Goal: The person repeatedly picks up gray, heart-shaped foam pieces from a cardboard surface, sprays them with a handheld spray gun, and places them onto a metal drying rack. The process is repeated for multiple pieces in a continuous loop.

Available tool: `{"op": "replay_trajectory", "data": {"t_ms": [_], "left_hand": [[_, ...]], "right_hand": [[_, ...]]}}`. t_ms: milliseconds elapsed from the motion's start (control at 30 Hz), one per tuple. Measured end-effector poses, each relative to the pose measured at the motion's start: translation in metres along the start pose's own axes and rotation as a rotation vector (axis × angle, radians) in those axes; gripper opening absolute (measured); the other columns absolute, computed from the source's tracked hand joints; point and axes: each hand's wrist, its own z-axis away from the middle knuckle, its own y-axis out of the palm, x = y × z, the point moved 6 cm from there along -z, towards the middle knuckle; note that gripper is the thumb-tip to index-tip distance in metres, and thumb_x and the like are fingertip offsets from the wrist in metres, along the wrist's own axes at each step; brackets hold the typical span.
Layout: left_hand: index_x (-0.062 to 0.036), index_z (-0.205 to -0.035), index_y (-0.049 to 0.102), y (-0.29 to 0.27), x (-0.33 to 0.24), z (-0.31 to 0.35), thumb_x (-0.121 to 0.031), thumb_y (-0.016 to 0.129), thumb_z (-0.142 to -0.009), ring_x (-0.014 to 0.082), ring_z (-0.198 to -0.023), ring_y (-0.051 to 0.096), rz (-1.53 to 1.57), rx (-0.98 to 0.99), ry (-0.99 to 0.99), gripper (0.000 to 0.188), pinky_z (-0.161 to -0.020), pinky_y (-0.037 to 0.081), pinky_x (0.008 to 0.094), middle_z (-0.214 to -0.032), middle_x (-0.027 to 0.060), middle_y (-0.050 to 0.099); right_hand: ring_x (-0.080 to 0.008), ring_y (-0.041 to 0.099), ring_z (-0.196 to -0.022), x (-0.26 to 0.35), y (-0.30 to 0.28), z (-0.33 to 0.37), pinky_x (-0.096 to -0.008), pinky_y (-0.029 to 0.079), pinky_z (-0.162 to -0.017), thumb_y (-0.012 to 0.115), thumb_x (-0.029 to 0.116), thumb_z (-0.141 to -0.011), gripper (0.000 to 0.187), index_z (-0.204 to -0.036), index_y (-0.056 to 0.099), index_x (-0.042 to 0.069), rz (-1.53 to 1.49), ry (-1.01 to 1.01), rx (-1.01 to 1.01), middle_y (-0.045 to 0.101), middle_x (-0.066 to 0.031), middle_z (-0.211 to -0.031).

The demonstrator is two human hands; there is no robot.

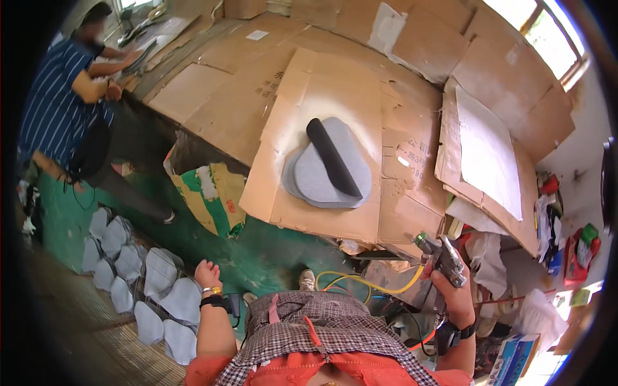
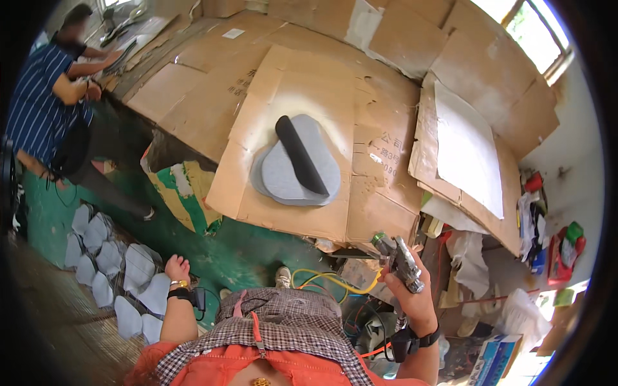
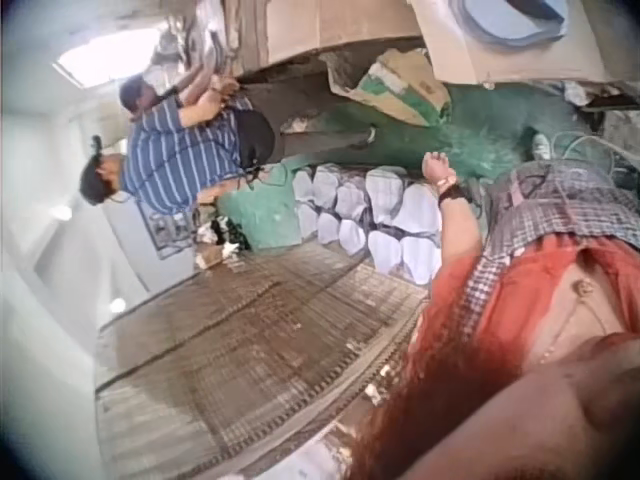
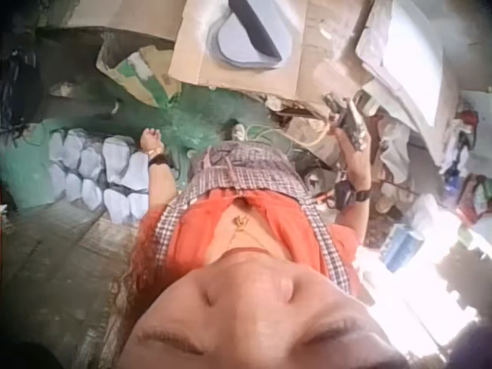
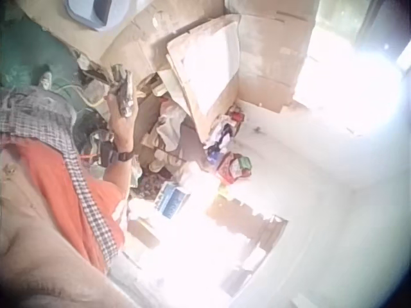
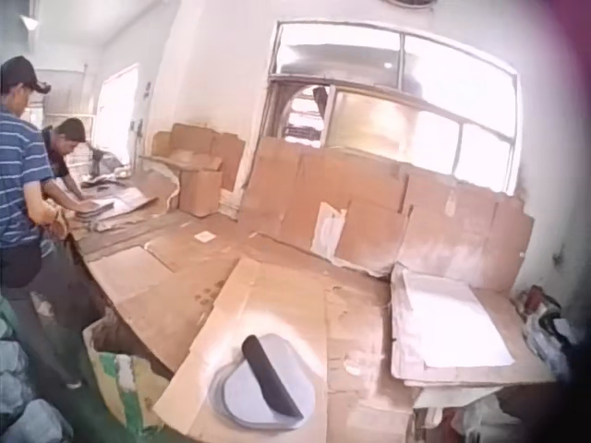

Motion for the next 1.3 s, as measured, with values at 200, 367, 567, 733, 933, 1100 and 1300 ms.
{"op": "replay_trajectory", "data": {"t_ms": [200,367,567,733,933,1100,1300], "left_hand": [[-0.0015,-0.111,0.058,0.311,-0.056,0.155,-0.010,0.064,-0.084,0.0186,-0.073,0.063,-0.010,0.792,0.101,0.029,-0.065,0.051,0.0275,-0.087,0.0083,0.064],[-0.0060,-0.110,0.056,0.466,0.031,0.156,-0.015,0.063,-0.084,0.0265,-0.077,0.060,-0.141,0.696,-0.242,0.028,-0.071,0.051,0.0351,-0.102,0.0120,0.061],[-0.0066,-0.114,0.054,0.534,0.046,0.218,-0.021,0.063,-0.085,0.0244,-0.078,0.060,-0.171,0.988,-0.360,0.034,-0.069,0.050,0.0330,-0.103,0.0101,0.062],[-0.0013,-0.116,0.053,0.501,0.000,0.205,-0.017,0.063,-0.085,0.0221,-0.080,0.062,-0.184,0.971,-0.045,0.036,-0.066,0.050,0.0297,-0.103,0.0105,0.062],[-0.0021,-0.116,0.054,0.330,-0.056,0.122,-0.011,0.059,-0.087,0.0202,-0.072,0.060,-0.030,0.644,0.139,0.031,-0.064,0.050,0.0291,-0.093,0.0079,0.060],[-0.0039,-0.115,0.057,0.163,-0.065,0.071,-0.010,0.059,-0.084,0.0189,-0.069,0.060,-0.060,0.278,0.103,0.031,-0.060,0.049,0.0274,-0.087,0.0058,0.061],[-0.0065,-0.115,0.058,0.089,-0.058,0.041,-0.008,0.055,-0.083,0.0202,-0.069,0.060,-0.085,0.084,0.075,0.032,-0.060,0.049,0.0298,-0.089,0.0069,0.062]], "right_hand": [[-0.0145,0.060,-0.085,-0.031,-0.018,-0.001,-0.0299,0.049,-0.079,0.070,0.009,-0.082,0.059,-0.133,0.044,-0.001,-0.095,0.054,0.068,0.062,-0.0049,-0.092],[-0.0117,0.058,-0.088,-0.069,-0.024,-0.009,-0.0272,0.048,-0.081,0.071,0.003,-0.080,0.060,-0.134,0.044,-0.001,-0.165,0.193,0.067,0.062,-0.0044,-0.095],[-0.0119,0.059,-0.089,-0.106,-0.063,0.000,-0.0274,0.048,-0.081,0.068,0.001,-0.080,0.060,-0.134,0.044,-0.001,-0.127,0.272,-0.045,0.062,-0.0051,-0.096],[-0.0161,0.060,-0.089,-0.073,-0.070,-0.007,-0.0309,0.048,-0.082,0.068,0.005,-0.080,0.063,-0.137,0.040,-0.001,-0.164,0.184,-0.016,0.062,-0.0082,-0.096],[-0.0176,0.060,-0.088,-0.043,-0.065,-0.014,-0.0314,0.048,-0.080,0.071,0.010,-0.080,0.066,-0.137,0.039,-0.002,-0.162,0.115,0.076,0.062,-0.0104,-0.095],[-0.0157,0.060,-0.075,-0.021,-0.063,0.003,-0.0291,0.050,-0.071,0.071,0.011,-0.080,0.062,-0.134,0.042,-0.002,-0.134,0.014,-0.140,0.062,-0.0099,-0.083],[-0.0162,0.060,-0.076,-0.010,-0.031,0.024,-0.0292,0.050,-0.070,0.065,0.006,-0.079,0.060,-0.134,0.042,-0.003,-0.127,0.043,0.135,0.061,-0.0100,-0.084]]}}
